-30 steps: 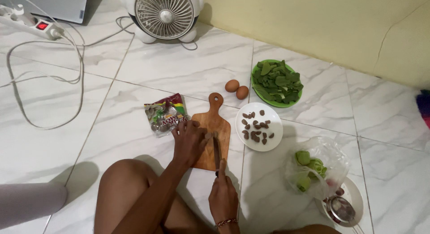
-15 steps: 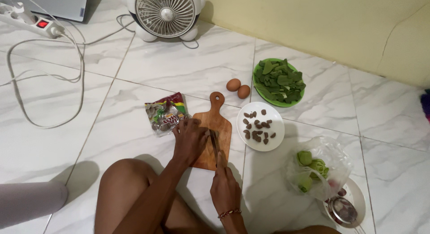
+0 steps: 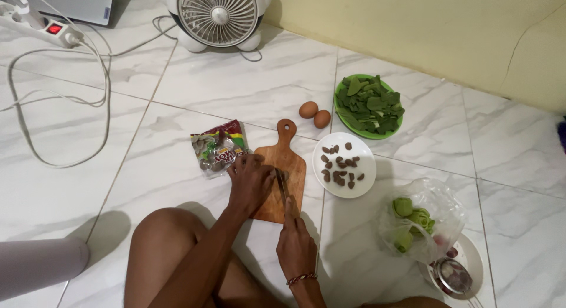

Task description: The person slices tamarind pods on a wooden cutting board with a knife and places the pieces onto a white plate.

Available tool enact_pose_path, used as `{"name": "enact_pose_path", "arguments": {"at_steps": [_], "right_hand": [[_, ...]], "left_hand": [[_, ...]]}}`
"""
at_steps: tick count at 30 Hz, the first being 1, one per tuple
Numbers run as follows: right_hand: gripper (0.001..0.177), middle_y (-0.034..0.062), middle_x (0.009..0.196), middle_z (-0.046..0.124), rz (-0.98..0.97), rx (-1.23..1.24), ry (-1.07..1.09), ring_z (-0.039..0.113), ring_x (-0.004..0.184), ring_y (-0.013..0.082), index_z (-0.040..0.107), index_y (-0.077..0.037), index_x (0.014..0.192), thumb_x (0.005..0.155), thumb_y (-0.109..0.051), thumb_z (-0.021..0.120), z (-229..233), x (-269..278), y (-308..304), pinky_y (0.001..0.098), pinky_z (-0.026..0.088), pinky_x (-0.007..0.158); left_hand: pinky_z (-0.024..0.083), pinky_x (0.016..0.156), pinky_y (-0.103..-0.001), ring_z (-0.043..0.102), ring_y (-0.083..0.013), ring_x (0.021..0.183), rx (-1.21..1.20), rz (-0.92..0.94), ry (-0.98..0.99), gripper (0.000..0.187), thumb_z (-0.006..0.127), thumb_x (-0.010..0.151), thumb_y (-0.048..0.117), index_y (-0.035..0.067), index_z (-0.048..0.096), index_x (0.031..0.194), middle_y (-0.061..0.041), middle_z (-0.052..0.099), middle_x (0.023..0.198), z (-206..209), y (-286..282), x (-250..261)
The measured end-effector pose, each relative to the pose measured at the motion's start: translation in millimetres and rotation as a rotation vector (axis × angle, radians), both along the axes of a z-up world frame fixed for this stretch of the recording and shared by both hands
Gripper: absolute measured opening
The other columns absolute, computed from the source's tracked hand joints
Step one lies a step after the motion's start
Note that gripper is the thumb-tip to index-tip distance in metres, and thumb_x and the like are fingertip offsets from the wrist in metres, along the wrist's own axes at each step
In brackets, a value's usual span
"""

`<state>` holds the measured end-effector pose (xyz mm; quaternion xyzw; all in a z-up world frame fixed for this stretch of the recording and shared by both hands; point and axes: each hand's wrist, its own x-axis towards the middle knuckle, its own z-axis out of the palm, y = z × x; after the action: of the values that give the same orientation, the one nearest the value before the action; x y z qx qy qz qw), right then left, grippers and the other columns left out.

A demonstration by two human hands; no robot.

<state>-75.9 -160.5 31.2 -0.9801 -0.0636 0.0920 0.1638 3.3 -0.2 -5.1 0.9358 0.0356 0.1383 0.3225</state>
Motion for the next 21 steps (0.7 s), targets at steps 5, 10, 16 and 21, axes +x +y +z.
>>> {"name": "enact_pose_path", "arguments": {"at_steps": [5,10,16,21], "right_hand": [[0.072,0.0156,0.110,0.069,0.020,0.033,-0.058,0.071,0.076,0.0340,0.030,-0.017,0.159,0.093,-0.007,0.057,-6.7,2.0,-1.4,0.0442,0.059,0.061],[0.072,0.0166,0.114,0.068,0.042,0.031,-0.097,0.071,0.073,0.0358,0.033,-0.016,0.157,0.091,-0.004,0.059,-12.0,3.1,-1.7,0.0449,0.059,0.059],[0.074,0.0158,0.113,0.069,0.044,-0.020,-0.074,0.071,0.072,0.0333,0.032,-0.014,0.159,0.091,-0.003,0.059,-23.0,3.5,-1.5,0.0417,0.059,0.060],[0.075,0.0205,0.122,0.068,0.070,0.013,-0.129,0.071,0.070,0.0351,0.032,-0.012,0.158,0.089,-0.002,0.060,-30.7,3.5,-3.6,0.0416,0.060,0.058]], "left_hand": [[0.029,0.098,-0.052,0.042,-0.0309,0.125,-0.012,-0.004,-0.016,0.017,0.075,0.086,0.022,0.015,0.079,0.101,-0.008,0.057,0.129,-1.1,0.2,-0.7],[0.029,0.098,-0.052,0.042,-0.0311,0.125,-0.027,-0.002,-0.017,0.016,0.075,0.086,0.021,0.015,0.079,0.100,-0.008,0.057,0.129,-2.8,0.5,-0.1],[0.029,0.098,-0.052,0.042,-0.0318,0.124,-0.037,-0.002,-0.021,0.016,0.075,0.085,0.021,0.015,0.078,0.100,-0.009,0.057,0.129,-5.5,0.6,1.4],[0.029,0.098,-0.052,0.042,-0.0326,0.124,-0.049,0.000,0.000,0.015,0.075,0.086,0.021,0.014,0.079,0.099,-0.009,0.057,0.128,-5.1,-0.2,1.1]]}}
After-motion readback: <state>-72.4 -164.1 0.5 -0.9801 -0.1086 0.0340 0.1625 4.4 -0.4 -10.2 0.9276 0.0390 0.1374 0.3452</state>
